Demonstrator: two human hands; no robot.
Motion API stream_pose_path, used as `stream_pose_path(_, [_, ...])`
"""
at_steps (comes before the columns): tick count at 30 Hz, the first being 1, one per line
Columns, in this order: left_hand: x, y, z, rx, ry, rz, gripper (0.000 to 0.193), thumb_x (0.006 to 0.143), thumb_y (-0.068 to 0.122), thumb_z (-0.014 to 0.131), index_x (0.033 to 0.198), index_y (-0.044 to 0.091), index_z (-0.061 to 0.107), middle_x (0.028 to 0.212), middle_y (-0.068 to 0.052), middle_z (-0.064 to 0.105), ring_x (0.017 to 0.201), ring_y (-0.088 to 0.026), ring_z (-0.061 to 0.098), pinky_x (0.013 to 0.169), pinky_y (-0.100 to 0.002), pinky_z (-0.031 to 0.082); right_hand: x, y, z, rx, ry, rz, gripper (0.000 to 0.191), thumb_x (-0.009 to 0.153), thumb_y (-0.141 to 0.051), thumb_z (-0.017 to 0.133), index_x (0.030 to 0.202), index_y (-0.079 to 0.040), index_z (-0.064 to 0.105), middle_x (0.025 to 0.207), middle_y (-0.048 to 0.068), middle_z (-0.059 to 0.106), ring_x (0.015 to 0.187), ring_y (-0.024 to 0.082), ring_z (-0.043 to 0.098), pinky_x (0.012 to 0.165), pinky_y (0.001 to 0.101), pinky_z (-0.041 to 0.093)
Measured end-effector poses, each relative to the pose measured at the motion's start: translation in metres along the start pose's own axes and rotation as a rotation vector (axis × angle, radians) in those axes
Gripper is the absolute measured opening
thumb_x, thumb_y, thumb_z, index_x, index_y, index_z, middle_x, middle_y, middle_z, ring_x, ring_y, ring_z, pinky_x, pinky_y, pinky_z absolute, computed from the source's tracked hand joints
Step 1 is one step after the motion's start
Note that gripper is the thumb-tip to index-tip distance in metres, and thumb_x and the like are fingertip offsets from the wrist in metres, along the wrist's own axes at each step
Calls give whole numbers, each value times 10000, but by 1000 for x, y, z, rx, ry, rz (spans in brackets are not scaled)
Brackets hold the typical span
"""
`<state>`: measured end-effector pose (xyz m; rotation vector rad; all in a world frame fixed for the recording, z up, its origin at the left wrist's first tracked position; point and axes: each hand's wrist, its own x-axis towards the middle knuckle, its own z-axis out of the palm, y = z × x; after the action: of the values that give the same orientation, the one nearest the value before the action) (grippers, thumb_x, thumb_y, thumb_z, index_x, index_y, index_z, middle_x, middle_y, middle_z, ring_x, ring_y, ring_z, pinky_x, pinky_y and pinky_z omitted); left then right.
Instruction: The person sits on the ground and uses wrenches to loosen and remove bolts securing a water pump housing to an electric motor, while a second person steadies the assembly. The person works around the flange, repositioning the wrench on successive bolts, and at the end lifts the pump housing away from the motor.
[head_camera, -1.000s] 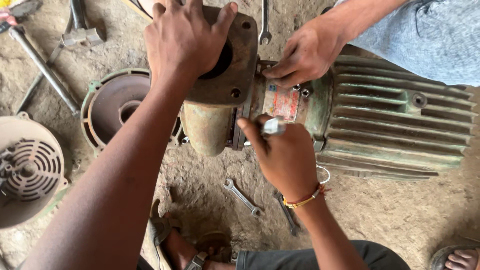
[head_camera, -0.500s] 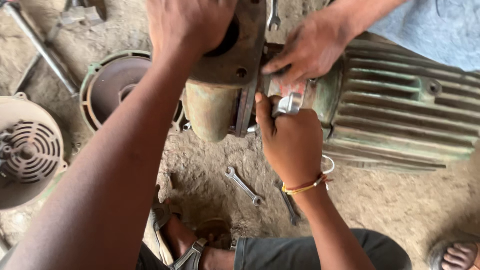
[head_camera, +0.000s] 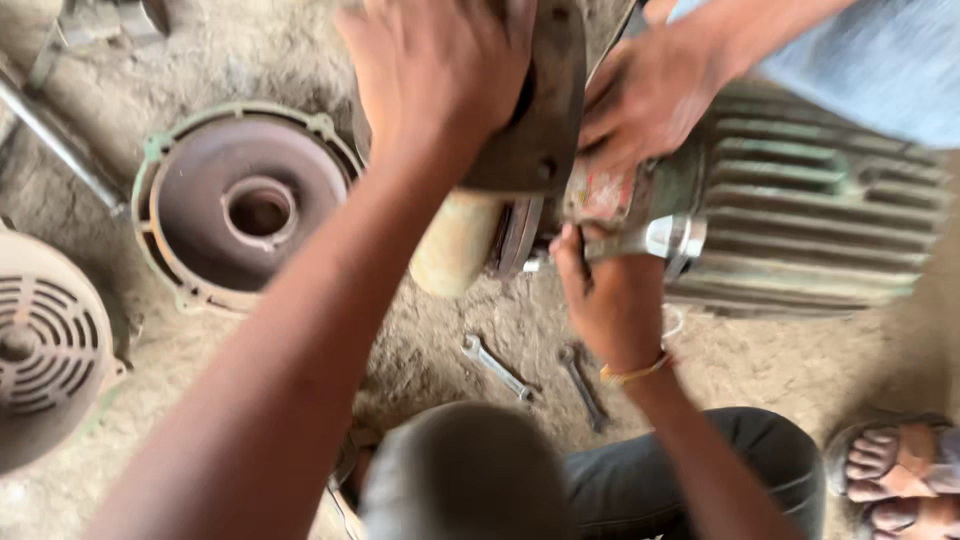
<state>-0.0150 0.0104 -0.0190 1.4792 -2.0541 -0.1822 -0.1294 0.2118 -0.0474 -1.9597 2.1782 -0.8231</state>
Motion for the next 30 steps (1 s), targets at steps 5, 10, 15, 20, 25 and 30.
stream_pose_path(5, [8,7,-9,-33,-138,-169,687,963,628,495,1335,58,584,1378,-198,550,1224,-414,500,880,-564,442,11,34,-1,-209,27,106,293,1029,-281,628,910,-28,717,803,232,674,760,423,659,692,508,528])
stream_pose_path(10, [-16,27,-25,-13,308,-75,706,951,547,606,1364,-26,568,1463,-271,499,1338,-457,475,1114,-561,406,-34,74,-7,-221,56,-36,339,1052,-333,606,895,-51,708,766,219,681,700,415,663,686,519,526])
stream_pose_path(15, [-91,81,-76,73,-189,-7,871,796,582,671,1353,-77,549,1456,-346,454,1375,-552,375,1006,-678,347,-92,62,3,-15,86,109,273,963,-318,650,1034,-75,751,745,210,703,640,418,663,580,525,510])
stream_pose_path(20, [-151,102,-138,189,-823,-153,678,893,727,569,1035,104,794,1052,-154,757,1051,-351,728,907,-501,580,-112,26,13,457,191,53,182,1014,-223,623,1030,-68,717,918,198,748,839,404,709,710,458,551])
stream_pose_path(25, [-236,91,-113,182,-889,-174,670,979,650,404,1056,85,756,1001,-195,752,969,-376,742,825,-516,576,-117,-15,25,407,133,-34,239,980,-118,581,1199,-54,652,973,176,685,863,369,667,737,444,519])
stream_pose_path(30, [-298,74,-39,-187,-661,-533,412,1050,310,444,1021,-64,615,863,-253,731,757,-371,795,666,-442,615,-125,-5,30,430,52,-212,268,928,-42,599,1188,-87,645,968,83,678,835,215,667,715,305,569])
